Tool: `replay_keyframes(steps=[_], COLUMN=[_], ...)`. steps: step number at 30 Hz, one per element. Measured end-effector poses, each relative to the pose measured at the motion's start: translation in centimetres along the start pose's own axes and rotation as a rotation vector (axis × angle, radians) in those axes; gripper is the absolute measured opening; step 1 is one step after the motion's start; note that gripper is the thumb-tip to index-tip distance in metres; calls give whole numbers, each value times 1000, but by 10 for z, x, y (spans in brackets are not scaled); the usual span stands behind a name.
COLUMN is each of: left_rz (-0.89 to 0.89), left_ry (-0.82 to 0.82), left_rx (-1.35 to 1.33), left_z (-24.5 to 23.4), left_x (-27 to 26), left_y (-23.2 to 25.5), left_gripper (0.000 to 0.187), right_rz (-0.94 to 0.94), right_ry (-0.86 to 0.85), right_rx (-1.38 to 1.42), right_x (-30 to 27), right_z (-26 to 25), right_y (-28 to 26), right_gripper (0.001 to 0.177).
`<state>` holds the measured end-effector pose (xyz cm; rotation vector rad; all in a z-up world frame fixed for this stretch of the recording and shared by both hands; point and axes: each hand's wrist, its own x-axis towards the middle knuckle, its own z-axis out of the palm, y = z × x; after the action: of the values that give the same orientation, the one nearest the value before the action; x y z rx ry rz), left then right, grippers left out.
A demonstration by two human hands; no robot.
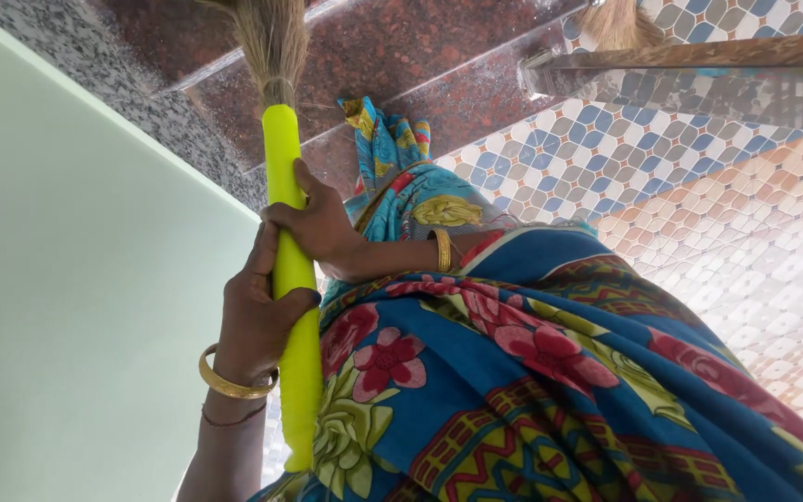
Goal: The person sweeps the tiled floor using a broom and then sweeps the steps of the staircase.
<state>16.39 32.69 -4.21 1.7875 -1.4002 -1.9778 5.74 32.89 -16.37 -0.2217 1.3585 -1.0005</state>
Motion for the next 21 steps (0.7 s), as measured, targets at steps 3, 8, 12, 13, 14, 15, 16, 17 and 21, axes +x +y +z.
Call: replay_keyframes(steps=[3,8,12,13,14,15,16,17,21], left_rz=[85,307,417,411,456,501,546,536,565], left_ry=[-69,-181,-249,-257,-269,-274,-279,-287,-313], left_rx=[36,131,290,292,318,342,366,394,433], left_z=[6,16,28,32,37,42,46,52,77], left_x=[11,37,67,74,78,81,83,85,92], left_y=[4,-16,-43,-49,-55,-59,-63,-68,-91], left_gripper=[96,95,93,93,94,96,98,99,101], right_rz=[-59,-265,-186,-189,-192,-225,-258,-288,-275], right_ry=[70,132,114,123,131,129,126,126,157], right_rx=[27,167,421,434,447,369,292,213,396], right_x=[8,25,29,30,29,29,28,24,18], right_z=[-11,-42,-69,-75,-82,-88,-94,-101,-123], right_y=[1,22,40,42,45,46,48,52,70], right_gripper=[94,87,86,83,80,66,53,42,38])
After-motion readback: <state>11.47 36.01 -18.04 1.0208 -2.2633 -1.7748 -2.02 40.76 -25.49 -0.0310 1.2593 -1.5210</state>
